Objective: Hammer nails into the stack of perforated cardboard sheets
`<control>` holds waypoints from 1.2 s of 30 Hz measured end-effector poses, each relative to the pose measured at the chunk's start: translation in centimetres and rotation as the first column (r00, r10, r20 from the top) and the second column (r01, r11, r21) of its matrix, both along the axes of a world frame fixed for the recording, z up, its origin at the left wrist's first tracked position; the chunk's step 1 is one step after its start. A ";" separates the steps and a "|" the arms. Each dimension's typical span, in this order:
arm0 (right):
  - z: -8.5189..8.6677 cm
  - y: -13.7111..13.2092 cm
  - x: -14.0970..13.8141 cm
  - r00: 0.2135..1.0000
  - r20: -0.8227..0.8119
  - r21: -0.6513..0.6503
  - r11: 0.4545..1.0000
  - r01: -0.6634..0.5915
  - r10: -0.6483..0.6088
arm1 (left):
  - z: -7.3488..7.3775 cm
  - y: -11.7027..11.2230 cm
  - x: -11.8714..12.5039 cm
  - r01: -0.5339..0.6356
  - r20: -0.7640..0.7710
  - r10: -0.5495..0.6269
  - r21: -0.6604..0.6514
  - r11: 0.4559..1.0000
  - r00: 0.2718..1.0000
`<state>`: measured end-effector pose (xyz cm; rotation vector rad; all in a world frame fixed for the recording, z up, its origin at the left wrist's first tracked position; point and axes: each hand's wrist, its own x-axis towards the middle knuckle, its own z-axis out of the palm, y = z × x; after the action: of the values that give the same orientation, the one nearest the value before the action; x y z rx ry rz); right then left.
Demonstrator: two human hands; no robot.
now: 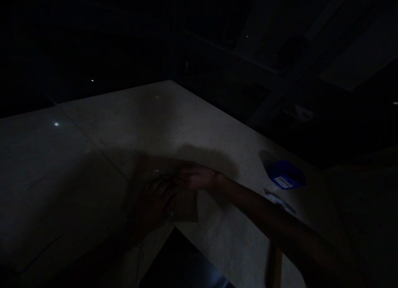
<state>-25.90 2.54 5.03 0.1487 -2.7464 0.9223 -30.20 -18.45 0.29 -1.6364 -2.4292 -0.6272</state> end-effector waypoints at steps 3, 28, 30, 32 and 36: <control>0.2 0.6 -0.6 0.925 0.075 0.116 0.918 -0.379 0.372 | 0.0 0.0 0.0 -0.009 -0.013 0.009 0.012 1.000 1.000; -0.8 -0.6 0.1 0.991 0.074 0.203 0.971 -0.128 0.115 | -0.7 0.1 -0.2 0.000 -0.009 0.000 0.063 0.998 1.000; 0.2 0.2 0.0 0.937 0.126 0.407 0.845 -0.348 0.325 | -0.6 0.1 -0.2 -0.002 -0.011 0.002 0.066 0.998 1.000; 1.1 0.9 0.0 0.902 0.139 0.516 0.747 -0.419 0.409 | -0.5 0.1 -0.3 0.001 -0.011 -0.001 0.068 0.998 1.000; 2.3 1.8 -0.3 0.888 0.031 0.490 0.768 -0.413 0.458 | -0.4 0.0 -0.3 0.001 -0.027 0.001 0.069 0.998 1.000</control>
<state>-26.15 4.36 7.35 0.9329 -2.8418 0.2624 -30.49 -18.44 -0.12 -1.6072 -2.3615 -0.6772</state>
